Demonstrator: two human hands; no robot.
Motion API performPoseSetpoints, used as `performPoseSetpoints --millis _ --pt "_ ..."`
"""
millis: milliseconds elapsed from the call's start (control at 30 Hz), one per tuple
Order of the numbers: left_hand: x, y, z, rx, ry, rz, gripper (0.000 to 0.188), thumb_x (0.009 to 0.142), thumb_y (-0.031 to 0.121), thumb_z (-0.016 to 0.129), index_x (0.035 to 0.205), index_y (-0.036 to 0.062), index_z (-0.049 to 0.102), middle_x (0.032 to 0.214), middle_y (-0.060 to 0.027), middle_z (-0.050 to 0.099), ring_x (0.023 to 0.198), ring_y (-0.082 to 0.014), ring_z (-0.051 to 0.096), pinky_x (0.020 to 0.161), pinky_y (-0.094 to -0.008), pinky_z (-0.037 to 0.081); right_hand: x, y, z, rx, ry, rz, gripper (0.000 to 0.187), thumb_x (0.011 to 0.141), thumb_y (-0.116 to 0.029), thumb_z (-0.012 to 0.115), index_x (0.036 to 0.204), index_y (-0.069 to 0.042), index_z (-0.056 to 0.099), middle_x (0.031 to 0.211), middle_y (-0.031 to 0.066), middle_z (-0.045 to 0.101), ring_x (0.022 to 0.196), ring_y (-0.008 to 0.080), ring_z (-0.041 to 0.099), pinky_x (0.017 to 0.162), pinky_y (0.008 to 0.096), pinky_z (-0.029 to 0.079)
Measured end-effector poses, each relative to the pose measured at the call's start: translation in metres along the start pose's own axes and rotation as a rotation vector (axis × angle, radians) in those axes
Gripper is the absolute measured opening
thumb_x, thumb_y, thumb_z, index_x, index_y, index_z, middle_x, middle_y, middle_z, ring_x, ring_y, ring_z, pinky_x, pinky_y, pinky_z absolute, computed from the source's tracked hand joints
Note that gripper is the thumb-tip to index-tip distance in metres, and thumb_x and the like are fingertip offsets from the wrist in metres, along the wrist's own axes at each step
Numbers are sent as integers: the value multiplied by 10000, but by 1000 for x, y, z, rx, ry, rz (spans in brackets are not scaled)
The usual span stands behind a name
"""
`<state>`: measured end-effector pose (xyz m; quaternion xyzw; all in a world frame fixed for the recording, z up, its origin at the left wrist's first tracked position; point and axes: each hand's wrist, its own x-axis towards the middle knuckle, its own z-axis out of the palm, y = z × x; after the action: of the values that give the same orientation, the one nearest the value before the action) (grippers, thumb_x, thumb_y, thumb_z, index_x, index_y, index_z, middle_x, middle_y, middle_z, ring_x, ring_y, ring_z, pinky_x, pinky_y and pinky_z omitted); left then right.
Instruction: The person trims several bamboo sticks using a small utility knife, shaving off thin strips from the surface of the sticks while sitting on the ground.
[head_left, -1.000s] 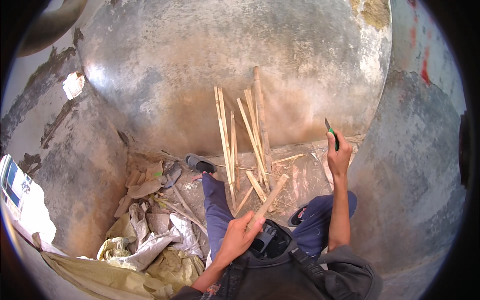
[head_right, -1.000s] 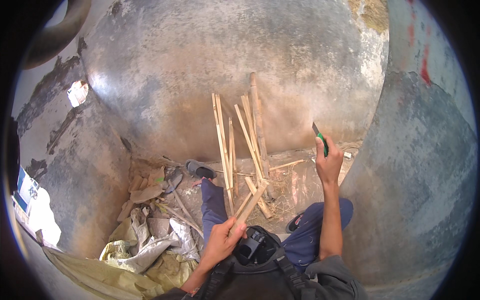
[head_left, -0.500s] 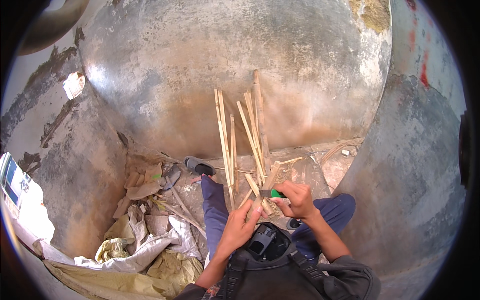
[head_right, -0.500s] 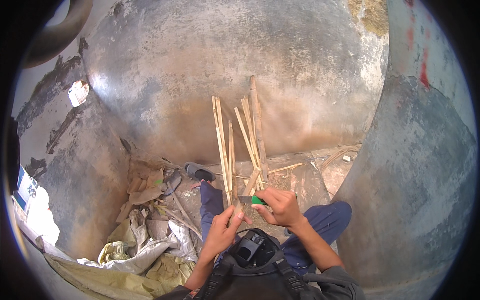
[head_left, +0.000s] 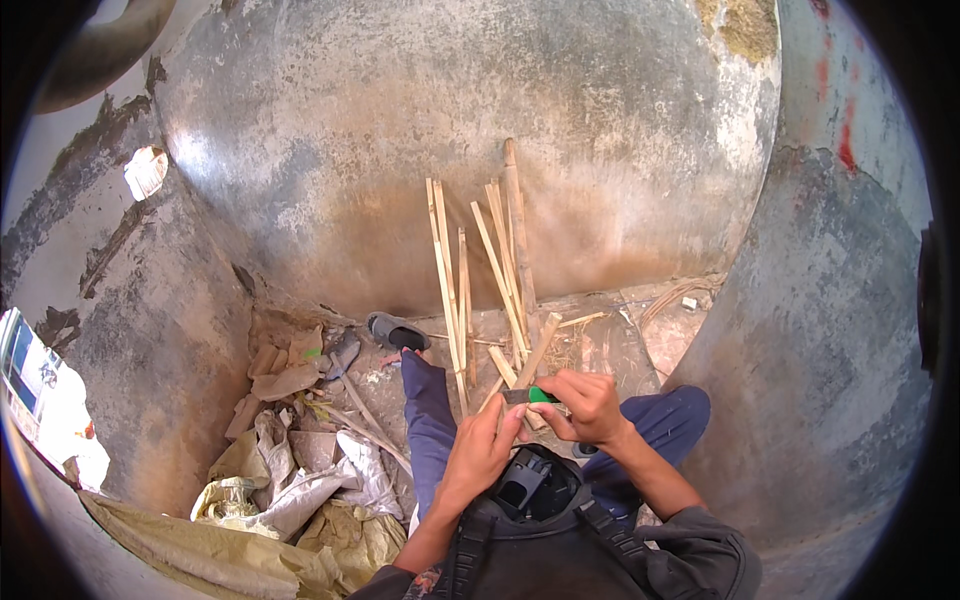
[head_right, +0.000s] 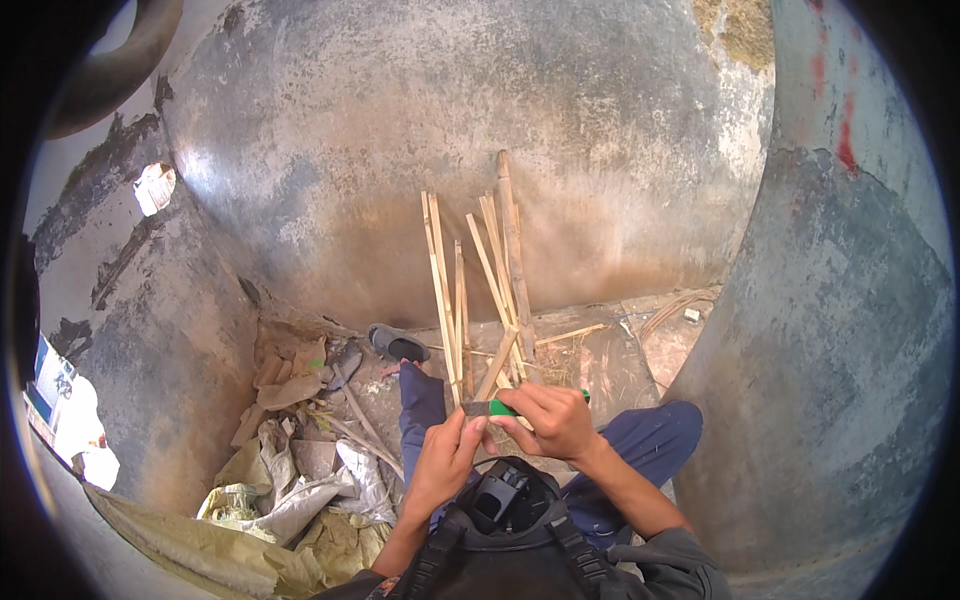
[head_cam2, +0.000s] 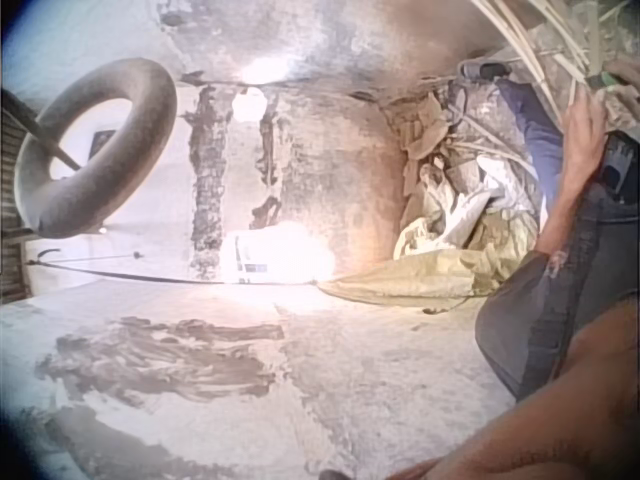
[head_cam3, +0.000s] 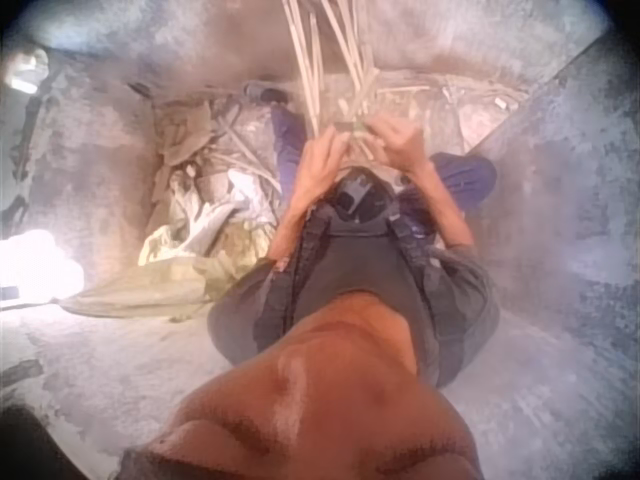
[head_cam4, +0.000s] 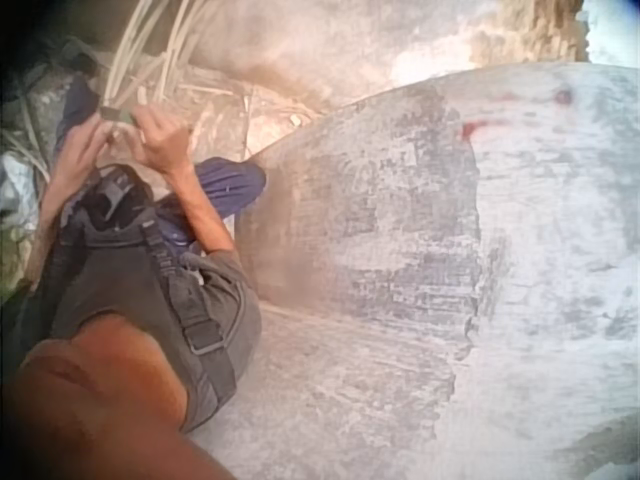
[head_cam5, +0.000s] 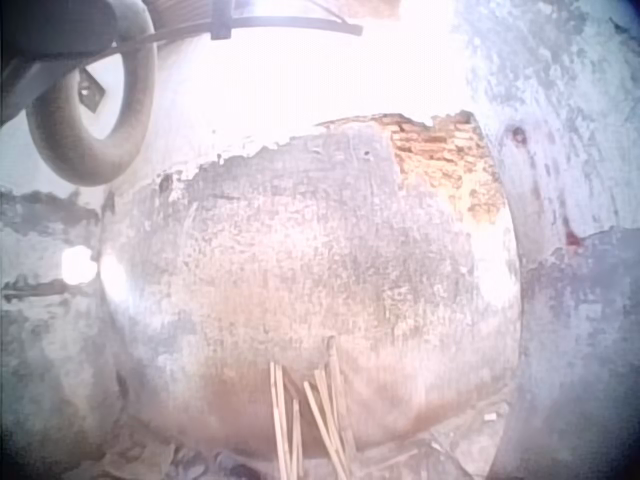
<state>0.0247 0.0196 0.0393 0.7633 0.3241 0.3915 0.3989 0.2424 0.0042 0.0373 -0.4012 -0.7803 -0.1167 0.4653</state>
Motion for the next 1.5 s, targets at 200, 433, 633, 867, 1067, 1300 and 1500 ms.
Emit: performPoseSetpoints --millis 200,433,633,867,1067,1300,1500 --pt "-2 2 -4 57 -24 -32 346 1157 286 544 1009 -26 573 697 -166 676 678 -368 718 637 -444 512 2 -3 1 -47 29 -7 242 945 -321 817 1015 -101 744 760 42 618 630 248 670 557 374 506" --pt "-6 2 -3 67 -24 -28 396 1163 336 538 974 -13 542 661 -164 649 651 -388 703 619 -466 500 5 -4 -5 -89 14 -40 279 929 -325 819 998 -64 749 764 64 650 627 269 672 553 380 504" --pt "-5 2 -1 69 -12 -30 381 1161 324 541 975 -8 541 662 -165 641 649 -405 695 616 -480 495 4 2 -3 -143 78 -48 288 928 -339 823 993 -67 754 740 49 638 612 254 661 545 371 496" --pt "-6 0 -2 76 -6 -33 363 1159 316 540 992 -6 554 677 -172 639 667 -409 695 629 -488 497 5 5 -2 -151 65 -59 270 953 -332 810 980 -68 760 735 50 655 610 222 664 535 362 491" --pt "-31 -8 -4 63 -146 -103 387 1178 292 470 961 -14 565 672 -103 638 635 -279 673 647 -401 498 18 87 -56 -236 490 418 236 1056 -248 711 1048 -15 749 717 116 666 594 234 622 569 387 459" --pt "-12 -37 -20 -423 -301 -280 503 1201 421 355 928 40 539 748 -95 660 561 -137 565 544 -294 429 7 66 -53 119 213 596 243 1088 -216 662 1040 18 707 667 62 540 617 139 513 588 338 406" --pt "10 -55 -22 -804 -470 -477 553 1183 517 262 996 66 521 741 -101 617 469 -100 453 396 -243 360 -25 95 -32 -374 -611 768 387 862 -385 842 1087 -82 762 949 223 777 954 451 750 824 562 571"
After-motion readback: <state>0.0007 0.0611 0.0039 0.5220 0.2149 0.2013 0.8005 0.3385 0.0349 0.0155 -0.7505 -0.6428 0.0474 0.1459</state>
